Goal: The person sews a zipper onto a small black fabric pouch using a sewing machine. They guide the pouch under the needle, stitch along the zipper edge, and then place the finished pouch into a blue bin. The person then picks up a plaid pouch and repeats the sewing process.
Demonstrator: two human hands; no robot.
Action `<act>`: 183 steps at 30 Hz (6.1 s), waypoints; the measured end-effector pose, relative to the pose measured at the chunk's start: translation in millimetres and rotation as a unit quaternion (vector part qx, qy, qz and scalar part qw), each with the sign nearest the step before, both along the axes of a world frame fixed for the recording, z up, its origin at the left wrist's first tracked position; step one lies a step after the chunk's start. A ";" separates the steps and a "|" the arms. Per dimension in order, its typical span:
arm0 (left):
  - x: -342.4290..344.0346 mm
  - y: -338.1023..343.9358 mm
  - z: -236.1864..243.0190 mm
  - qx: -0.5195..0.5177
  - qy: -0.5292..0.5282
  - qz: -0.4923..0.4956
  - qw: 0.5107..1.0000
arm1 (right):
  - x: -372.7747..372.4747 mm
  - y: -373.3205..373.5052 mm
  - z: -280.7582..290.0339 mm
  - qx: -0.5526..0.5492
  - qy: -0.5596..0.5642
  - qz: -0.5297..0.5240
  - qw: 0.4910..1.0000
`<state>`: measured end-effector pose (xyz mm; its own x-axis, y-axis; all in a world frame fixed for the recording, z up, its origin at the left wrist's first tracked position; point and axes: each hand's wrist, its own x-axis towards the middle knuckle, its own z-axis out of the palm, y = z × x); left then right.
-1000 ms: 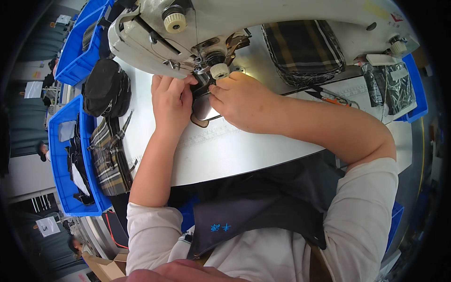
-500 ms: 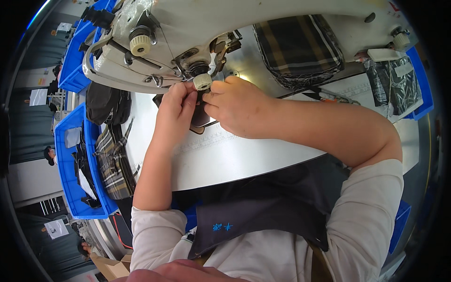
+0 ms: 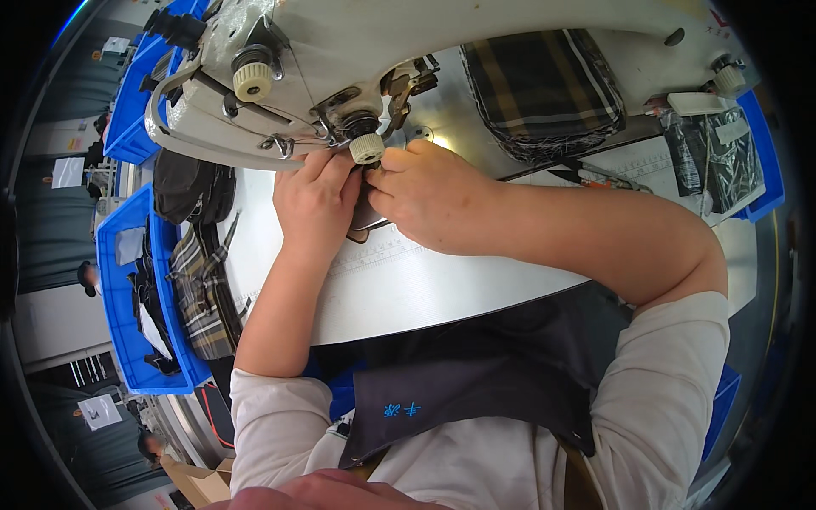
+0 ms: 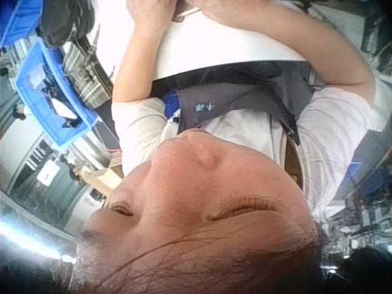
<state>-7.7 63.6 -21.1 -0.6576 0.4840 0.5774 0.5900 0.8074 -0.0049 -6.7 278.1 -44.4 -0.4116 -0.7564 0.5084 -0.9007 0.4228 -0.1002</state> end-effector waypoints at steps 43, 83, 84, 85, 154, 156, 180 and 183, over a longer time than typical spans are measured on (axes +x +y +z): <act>-0.7 -12.1 0.6 0.088 -0.171 -0.081 0.978 | 9.3 2.7 12.1 0.035 0.001 -0.013 0.999; 8.6 0.7 8.2 0.083 -0.200 -0.016 0.976 | 4.1 1.9 9.6 0.014 0.011 -0.009 1.000; 8.4 0.1 8.7 0.087 -0.200 -0.018 0.976 | 4.4 1.7 9.9 0.018 0.019 -0.011 1.000; 7.6 -0.4 8.7 0.091 -0.200 -0.022 0.975 | 4.7 1.9 10.7 0.022 0.028 -0.014 0.999; 14.4 2.7 14.5 -0.022 -0.130 -0.027 0.991 | -4.1 9.9 15.1 0.045 0.024 -0.012 0.999; 17.2 -1.2 19.2 -0.013 -0.158 -0.031 0.987 | -4.1 10.8 14.6 0.035 0.021 -0.015 0.999; 23.3 -29.6 42.9 0.061 -0.363 -0.153 0.917 | 4.5 12.6 18.7 0.059 0.039 0.114 0.991; 23.4 -28.7 40.5 0.065 -0.363 -0.149 0.918 | 6.1 10.5 20.5 0.054 0.018 0.099 0.993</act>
<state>15.7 34.9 19.4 -0.7409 0.6632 0.1058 0.5952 0.5755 0.5608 -0.6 288.6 -23.9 -0.2313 -0.8718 0.4318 -0.9696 0.2428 -0.0292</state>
